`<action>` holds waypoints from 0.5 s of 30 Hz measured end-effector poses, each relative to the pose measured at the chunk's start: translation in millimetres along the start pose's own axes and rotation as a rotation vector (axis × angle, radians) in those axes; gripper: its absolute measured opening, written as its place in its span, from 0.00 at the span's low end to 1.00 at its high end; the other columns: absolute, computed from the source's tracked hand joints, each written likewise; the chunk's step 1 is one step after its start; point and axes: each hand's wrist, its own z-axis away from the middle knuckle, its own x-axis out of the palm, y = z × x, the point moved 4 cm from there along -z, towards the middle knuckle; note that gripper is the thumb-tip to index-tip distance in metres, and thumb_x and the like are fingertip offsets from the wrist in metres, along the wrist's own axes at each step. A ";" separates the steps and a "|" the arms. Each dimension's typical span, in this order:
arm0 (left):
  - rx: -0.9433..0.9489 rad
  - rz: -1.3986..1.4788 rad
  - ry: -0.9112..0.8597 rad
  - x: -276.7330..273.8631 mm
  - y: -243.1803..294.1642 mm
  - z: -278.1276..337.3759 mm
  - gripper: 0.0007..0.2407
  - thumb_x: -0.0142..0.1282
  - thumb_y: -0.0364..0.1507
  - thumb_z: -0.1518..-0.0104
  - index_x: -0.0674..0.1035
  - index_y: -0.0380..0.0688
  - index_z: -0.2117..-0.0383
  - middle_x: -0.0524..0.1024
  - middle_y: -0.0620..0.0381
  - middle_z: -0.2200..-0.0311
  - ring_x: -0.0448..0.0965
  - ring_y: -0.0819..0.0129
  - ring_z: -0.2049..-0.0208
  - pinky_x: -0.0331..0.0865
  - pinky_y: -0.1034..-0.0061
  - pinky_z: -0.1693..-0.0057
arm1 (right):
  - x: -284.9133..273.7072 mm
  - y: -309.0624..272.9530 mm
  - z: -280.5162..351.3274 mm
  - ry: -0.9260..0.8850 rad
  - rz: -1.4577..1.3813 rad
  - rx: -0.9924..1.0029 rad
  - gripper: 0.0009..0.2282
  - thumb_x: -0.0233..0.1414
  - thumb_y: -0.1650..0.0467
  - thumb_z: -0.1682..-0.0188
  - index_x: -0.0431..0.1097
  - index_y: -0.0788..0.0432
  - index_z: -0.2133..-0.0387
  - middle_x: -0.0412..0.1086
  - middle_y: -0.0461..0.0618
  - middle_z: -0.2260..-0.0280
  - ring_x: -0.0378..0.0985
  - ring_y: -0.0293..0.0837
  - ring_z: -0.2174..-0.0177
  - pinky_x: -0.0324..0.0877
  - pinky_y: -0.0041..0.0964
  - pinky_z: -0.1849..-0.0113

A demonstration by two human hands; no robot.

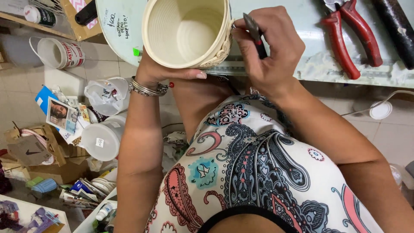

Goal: Using pliers and wire to attach and adjust a decorative butterfly ornament on a cup.

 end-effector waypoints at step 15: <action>0.063 -0.099 -0.016 -4.2 -14.1 1.6 0.37 0.80 0.34 0.63 0.71 0.44 0.44 0.70 0.58 0.44 0.65 0.67 0.39 0.57 0.70 0.29 | -7.3 -3.5 -0.8 -0.088 -0.085 0.187 0.09 0.51 0.72 0.39 0.67 0.71 0.60 0.66 0.60 0.64 0.67 0.52 0.64 0.62 0.42 0.62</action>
